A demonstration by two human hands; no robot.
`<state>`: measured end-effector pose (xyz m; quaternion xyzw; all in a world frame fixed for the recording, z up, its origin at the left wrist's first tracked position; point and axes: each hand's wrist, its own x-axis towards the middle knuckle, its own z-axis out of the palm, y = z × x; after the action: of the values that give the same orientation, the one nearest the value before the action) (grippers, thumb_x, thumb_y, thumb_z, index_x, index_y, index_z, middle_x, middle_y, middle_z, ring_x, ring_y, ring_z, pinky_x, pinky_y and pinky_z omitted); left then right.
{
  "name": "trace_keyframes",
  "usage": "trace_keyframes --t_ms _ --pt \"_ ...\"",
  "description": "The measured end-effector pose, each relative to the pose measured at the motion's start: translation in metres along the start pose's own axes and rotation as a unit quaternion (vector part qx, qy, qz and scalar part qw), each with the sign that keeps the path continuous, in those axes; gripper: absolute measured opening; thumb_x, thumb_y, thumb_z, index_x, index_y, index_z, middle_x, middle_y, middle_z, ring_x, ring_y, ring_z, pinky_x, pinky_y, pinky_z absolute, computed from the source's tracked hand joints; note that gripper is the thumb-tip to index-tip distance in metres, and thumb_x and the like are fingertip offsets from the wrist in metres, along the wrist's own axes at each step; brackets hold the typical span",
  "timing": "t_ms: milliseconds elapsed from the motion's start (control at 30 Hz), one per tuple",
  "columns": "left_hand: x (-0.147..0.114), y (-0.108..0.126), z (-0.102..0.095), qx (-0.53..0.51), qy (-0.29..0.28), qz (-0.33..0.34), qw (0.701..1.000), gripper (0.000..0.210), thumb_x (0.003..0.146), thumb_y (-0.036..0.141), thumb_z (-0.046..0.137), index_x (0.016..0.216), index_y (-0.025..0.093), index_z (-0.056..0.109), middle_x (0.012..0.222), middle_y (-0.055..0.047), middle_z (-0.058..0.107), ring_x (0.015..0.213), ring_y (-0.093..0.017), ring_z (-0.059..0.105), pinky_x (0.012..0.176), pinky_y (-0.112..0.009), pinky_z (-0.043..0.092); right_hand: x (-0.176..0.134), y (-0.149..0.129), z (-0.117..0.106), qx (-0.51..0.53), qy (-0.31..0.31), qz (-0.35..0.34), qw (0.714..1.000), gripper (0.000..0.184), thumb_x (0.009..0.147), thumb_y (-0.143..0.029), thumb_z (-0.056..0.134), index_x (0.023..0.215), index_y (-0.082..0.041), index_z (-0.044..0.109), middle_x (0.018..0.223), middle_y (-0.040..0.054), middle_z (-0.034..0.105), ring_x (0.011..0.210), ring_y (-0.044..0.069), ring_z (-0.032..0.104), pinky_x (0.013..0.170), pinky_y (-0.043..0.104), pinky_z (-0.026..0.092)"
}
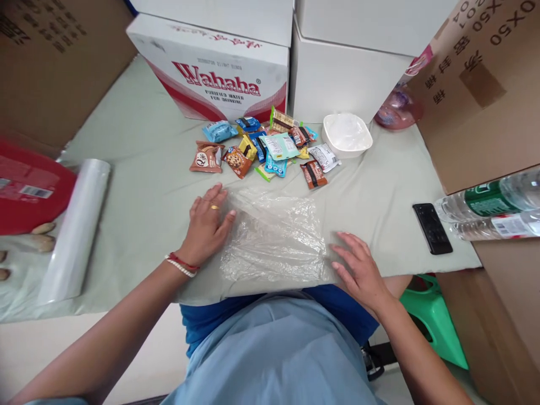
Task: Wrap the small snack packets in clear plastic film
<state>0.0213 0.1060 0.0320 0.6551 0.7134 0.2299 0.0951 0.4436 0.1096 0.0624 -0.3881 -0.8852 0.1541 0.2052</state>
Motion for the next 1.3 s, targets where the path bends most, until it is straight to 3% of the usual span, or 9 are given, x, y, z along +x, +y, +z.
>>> trace_keyframes --t_ms 100,200,433,600,733,833,933,1100,1300 --pt "-0.002 0.000 -0.010 -0.006 0.011 0.046 0.999 0.051 0.109 0.046 0.035 0.139 0.017 0.063 0.158 -0.015 0.058 0.156 -0.027 0.043 0.133 -0.052 0.023 0.029 -0.026 -0.001 0.050 0.056 -0.011 0.997 0.029 0.103 -0.021 0.060 0.129 -0.026 0.072 0.129 0.0120 0.073 0.125 0.030 0.065 0.106 0.054 0.057" --pt "0.003 -0.002 -0.008 -0.004 -0.066 0.080 0.995 0.051 0.110 0.044 0.032 0.140 0.020 0.064 0.152 -0.013 0.064 0.153 -0.027 0.047 0.132 -0.055 0.024 0.060 -0.061 0.024 0.128 -0.025 -0.115 0.985 0.030 0.104 -0.018 0.057 0.129 -0.025 0.071 0.119 0.0082 0.078 0.118 0.025 0.069 0.103 0.046 0.060" --pt "0.023 -0.010 0.012 0.038 -0.153 0.076 0.985 0.059 0.110 0.043 0.024 0.160 0.021 0.046 0.171 -0.012 0.040 0.161 -0.028 0.033 0.131 -0.063 0.020 0.084 -0.115 0.105 0.102 -0.286 -0.230 0.925 0.055 0.109 -0.039 0.058 0.159 -0.017 0.051 0.170 0.0096 0.044 0.161 0.023 0.035 0.136 0.047 0.026" --pt "0.032 -0.023 0.012 0.059 -0.148 0.092 0.983 0.059 0.108 0.042 0.035 0.161 0.018 0.044 0.172 -0.013 0.039 0.161 -0.029 0.033 0.131 -0.064 0.019 0.057 -0.107 0.090 0.214 -0.358 -0.228 0.880 0.056 0.107 -0.046 0.060 0.155 -0.018 0.056 0.167 0.0096 0.049 0.161 0.021 0.035 0.137 0.046 0.015" --pt "0.028 -0.012 0.002 0.049 -0.097 0.090 0.990 0.055 0.105 0.036 0.044 0.155 0.015 0.052 0.167 -0.016 0.047 0.160 -0.034 0.035 0.130 -0.066 0.022 0.056 -0.098 0.057 0.340 -0.298 -0.178 0.874 0.043 0.106 -0.042 0.062 0.144 -0.021 0.067 0.149 0.0111 0.068 0.145 0.021 0.058 0.126 0.041 0.042" --pt "0.014 0.017 -0.009 0.053 0.000 0.118 0.992 0.040 0.104 0.028 0.047 0.136 0.018 0.069 0.152 -0.015 0.063 0.157 -0.033 0.040 0.131 -0.065 0.021 0.078 -0.087 0.048 0.298 -0.156 -0.121 0.934 0.036 0.109 -0.030 0.054 0.141 -0.024 0.068 0.140 0.0103 0.073 0.136 0.020 0.065 0.118 0.041 0.051" --pt "-0.001 0.041 -0.007 0.051 0.019 0.148 0.988 0.036 0.106 0.027 0.045 0.125 0.019 0.074 0.141 -0.014 0.071 0.149 -0.030 0.052 0.130 -0.057 0.029 0.111 -0.064 0.061 0.142 -0.058 -0.064 0.986 0.041 0.110 -0.033 0.051 0.149 -0.025 0.062 0.152 0.0124 0.065 0.145 0.025 0.057 0.123 0.051 0.046" --pt "-0.010 0.027 0.015 0.096 -0.023 0.049 0.994 0.055 0.107 0.042 0.042 0.153 0.014 0.055 0.168 -0.022 0.042 0.158 -0.040 0.037 0.128 -0.070 0.021 0.144 -0.012 0.091 -0.023 -0.082 0.004 0.996 0.057 0.107 -0.040 0.052 0.158 -0.013 0.053 0.172 0.0173 0.038 0.163 0.035 0.031 0.132 0.060 0.030" --pt "-0.015 0.014 0.015 0.088 -0.076 0.055 0.992 0.058 0.109 0.044 0.035 0.158 0.018 0.049 0.173 -0.019 0.034 0.162 -0.035 0.031 0.130 -0.068 0.017 0.103 0.026 0.075 -0.047 -0.069 0.039 0.996 0.053 0.111 -0.044 0.041 0.158 -0.022 0.053 0.167 0.0135 0.048 0.156 0.032 0.042 0.128 0.060 0.035"
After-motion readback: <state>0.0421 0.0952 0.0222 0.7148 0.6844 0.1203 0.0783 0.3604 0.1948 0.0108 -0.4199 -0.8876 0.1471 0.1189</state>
